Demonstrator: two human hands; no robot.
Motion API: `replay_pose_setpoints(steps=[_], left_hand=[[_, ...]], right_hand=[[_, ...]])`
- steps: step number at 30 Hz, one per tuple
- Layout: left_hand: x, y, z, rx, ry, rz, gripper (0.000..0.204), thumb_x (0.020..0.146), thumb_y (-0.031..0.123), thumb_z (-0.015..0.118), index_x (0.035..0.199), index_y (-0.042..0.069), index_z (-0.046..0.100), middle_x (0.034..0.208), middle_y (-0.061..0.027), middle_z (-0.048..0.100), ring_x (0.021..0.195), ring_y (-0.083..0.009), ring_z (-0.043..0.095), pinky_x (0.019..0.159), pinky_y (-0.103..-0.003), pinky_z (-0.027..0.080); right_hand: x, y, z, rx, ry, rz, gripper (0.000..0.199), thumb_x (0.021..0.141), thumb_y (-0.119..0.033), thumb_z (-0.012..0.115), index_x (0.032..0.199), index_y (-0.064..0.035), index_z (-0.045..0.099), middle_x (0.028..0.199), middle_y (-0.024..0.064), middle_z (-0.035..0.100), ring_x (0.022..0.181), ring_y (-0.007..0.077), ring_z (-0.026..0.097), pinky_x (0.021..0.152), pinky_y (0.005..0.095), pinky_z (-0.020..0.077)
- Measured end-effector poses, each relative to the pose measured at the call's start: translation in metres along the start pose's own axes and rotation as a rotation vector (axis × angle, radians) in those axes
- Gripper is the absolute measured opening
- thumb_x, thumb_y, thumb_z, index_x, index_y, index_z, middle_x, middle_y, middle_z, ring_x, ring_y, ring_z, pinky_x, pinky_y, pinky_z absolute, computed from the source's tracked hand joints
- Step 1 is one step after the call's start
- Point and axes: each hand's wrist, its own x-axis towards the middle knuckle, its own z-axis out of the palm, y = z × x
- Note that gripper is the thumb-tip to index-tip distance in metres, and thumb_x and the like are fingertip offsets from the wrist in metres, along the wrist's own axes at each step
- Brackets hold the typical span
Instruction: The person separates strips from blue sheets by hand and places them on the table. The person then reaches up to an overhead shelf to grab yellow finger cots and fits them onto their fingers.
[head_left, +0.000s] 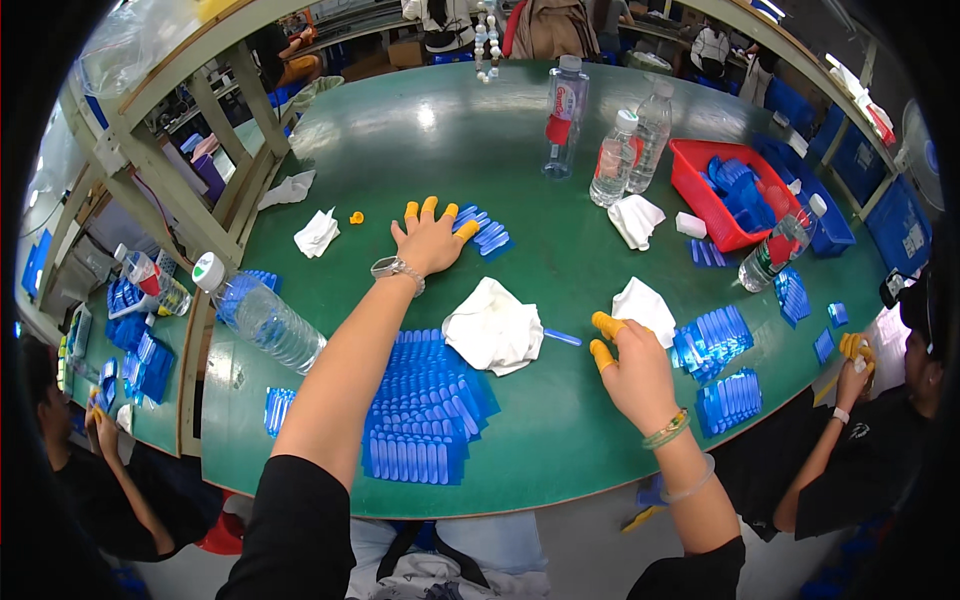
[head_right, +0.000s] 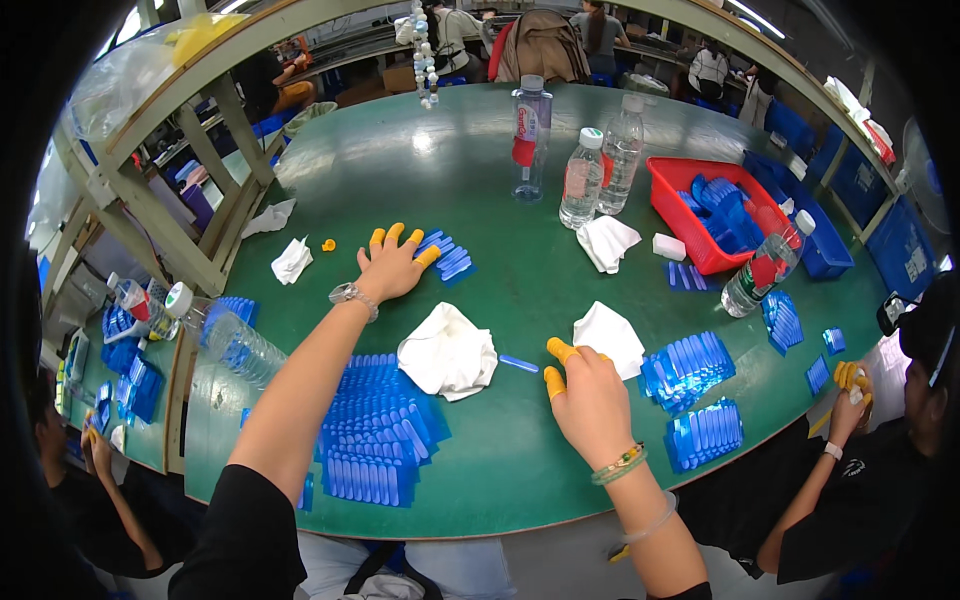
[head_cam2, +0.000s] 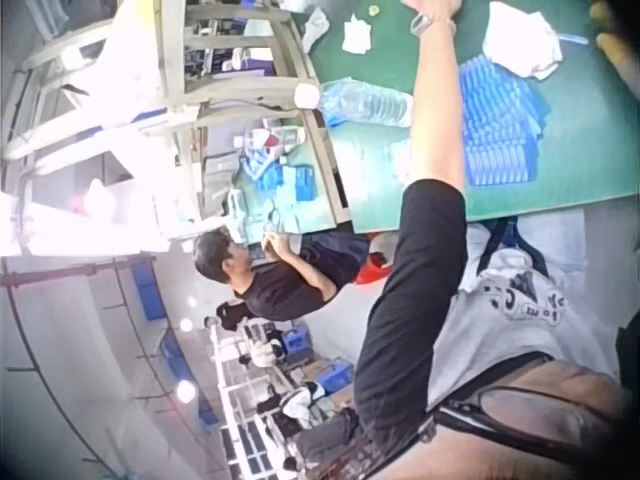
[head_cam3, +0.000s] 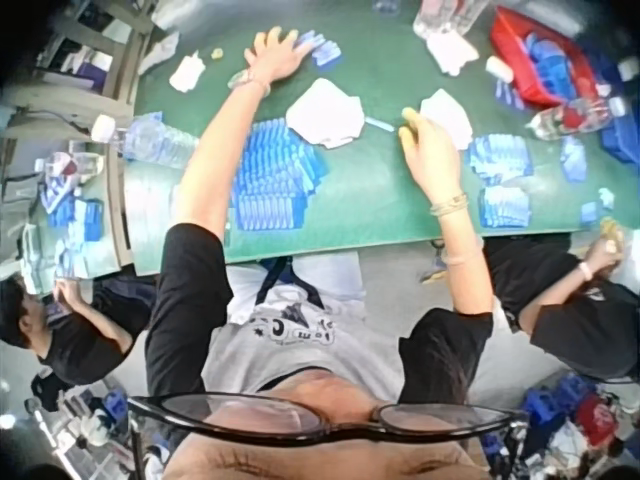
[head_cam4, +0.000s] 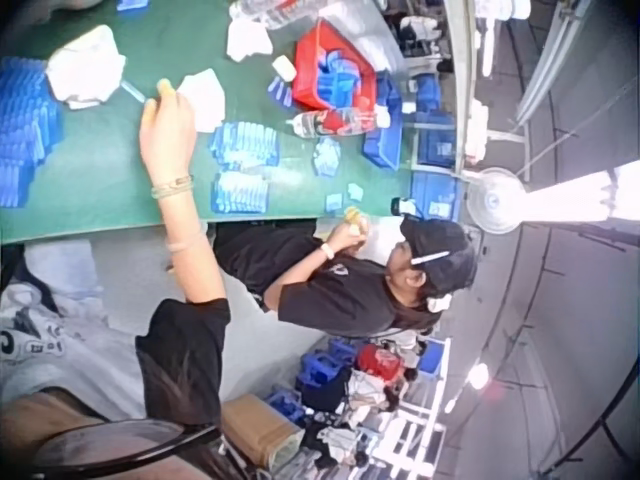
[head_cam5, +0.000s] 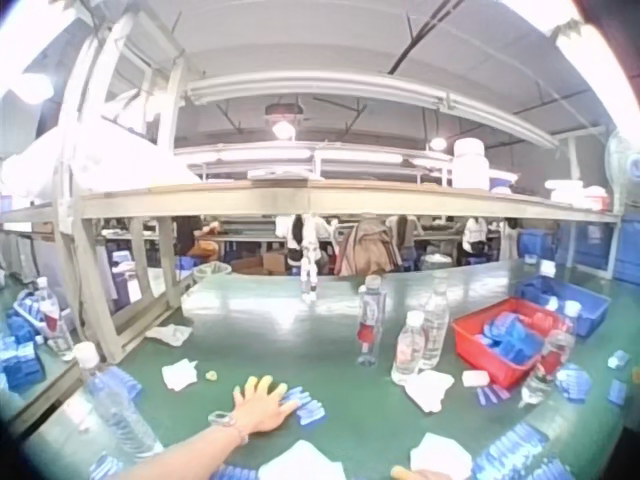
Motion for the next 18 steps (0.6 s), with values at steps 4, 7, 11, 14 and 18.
replay_pose_setpoints(steps=[4,7,11,14,18], left_hand=[[-0.017,0.01,0.004,0.011,0.083,0.182,0.057,0.092,0.054,0.039,0.132,0.015,0.049,0.146,-0.0186,0.028,0.135,-0.0413,0.02,0.105,-0.062,0.01],[-0.037,0.028,0.009,0.089,0.078,0.36,0.056,0.092,0.051,0.041,0.129,0.01,0.051,0.145,-0.0189,0.03,0.134,-0.042,0.021,0.105,-0.062,0.012],[-0.051,0.059,0.006,-0.007,-0.094,0.327,0.054,0.091,0.048,0.044,0.12,0.003,0.057,0.138,-0.0196,0.039,0.129,-0.0416,0.03,0.103,-0.063,0.015],[-0.069,0.077,0.007,0.059,-0.081,0.378,0.057,0.089,0.048,0.048,0.119,0.0,0.057,0.134,-0.0205,0.043,0.127,-0.0401,0.033,0.104,-0.059,0.017],[-0.082,0.083,0.004,0.056,-0.082,0.402,0.064,0.086,0.052,0.052,0.122,-0.001,0.055,0.135,-0.0209,0.043,0.126,-0.0397,0.034,0.105,-0.054,0.02]], right_hand=[[0.013,0.003,0.003,0.122,0.03,0.015,0.026,0.079,-0.011,0.064,0.103,-0.0013,0.063,0.091,0.0145,0.06,0.086,0.0333,0.057,0.076,0.0407,0.0473],[0.034,0.01,0.021,0.149,0.087,-0.039,0.026,0.078,-0.01,0.065,0.102,-0.0002,0.063,0.092,0.015,0.06,0.085,0.0346,0.057,0.077,0.0419,0.0468],[0.051,0.011,0.029,-0.102,0.109,-0.021,0.037,0.075,-0.024,0.07,0.104,-0.0022,0.064,0.104,0.0108,0.058,0.105,0.0314,0.05,0.088,0.0422,0.0342],[0.052,0.02,0.037,-0.122,0.057,0.049,0.052,0.072,-0.037,0.072,0.11,-0.0031,0.063,0.115,0.0091,0.056,0.111,0.0302,0.045,0.092,0.042,0.0269],[0.049,0.02,0.033,-0.103,0.023,0.003,0.062,0.071,-0.044,0.073,0.116,-0.003,0.06,0.122,0.0113,0.053,0.112,0.0306,0.045,0.093,0.0421,0.0259]])
